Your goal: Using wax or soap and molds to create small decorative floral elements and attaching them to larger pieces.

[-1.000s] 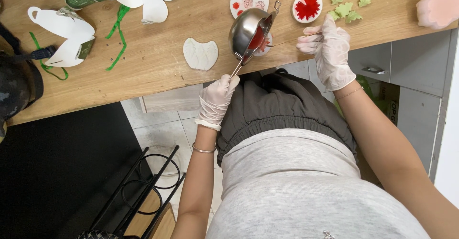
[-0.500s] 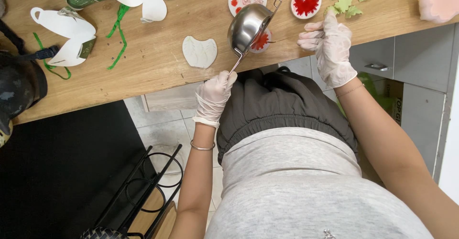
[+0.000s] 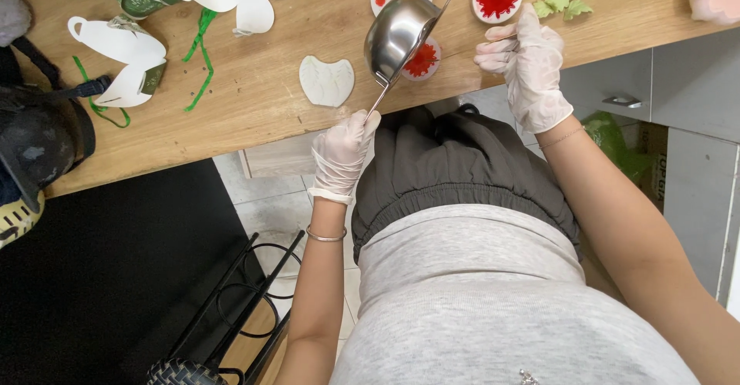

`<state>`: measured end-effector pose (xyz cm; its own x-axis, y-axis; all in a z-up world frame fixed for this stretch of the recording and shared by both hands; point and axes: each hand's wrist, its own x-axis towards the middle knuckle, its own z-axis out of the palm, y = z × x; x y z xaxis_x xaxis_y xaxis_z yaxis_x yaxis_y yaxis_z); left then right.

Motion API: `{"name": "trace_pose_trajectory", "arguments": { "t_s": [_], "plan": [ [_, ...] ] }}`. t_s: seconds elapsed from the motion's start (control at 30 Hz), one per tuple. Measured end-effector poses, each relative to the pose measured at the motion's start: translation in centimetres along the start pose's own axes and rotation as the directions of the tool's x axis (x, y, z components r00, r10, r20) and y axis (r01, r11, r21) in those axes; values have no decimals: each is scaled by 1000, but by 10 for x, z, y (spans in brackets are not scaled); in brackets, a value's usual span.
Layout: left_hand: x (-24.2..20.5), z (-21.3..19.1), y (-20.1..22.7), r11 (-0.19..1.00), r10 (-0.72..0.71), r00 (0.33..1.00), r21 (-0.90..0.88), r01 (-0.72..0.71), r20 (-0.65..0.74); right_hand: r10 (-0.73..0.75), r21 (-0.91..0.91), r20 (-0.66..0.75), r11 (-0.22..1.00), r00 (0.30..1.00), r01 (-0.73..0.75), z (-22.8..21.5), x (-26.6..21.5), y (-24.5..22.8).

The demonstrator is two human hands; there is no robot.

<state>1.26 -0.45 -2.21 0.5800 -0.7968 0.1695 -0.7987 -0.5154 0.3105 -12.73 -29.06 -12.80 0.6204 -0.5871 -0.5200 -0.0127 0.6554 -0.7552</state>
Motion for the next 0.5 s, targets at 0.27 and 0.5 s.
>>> {"name": "trace_pose_trajectory", "arguments": {
  "t_s": [0.27, 0.5],
  "plan": [
    [2, -7, -2, 998, 38, 999, 44, -38, 17, -54, 49, 28, 997, 998, 53, -2, 2, 0],
    [7, -17, -2, 990, 95, 995, 102, -95, 10, -132, 171, 37, 977, 991, 124, 14, -7, -23]
  ]
}}
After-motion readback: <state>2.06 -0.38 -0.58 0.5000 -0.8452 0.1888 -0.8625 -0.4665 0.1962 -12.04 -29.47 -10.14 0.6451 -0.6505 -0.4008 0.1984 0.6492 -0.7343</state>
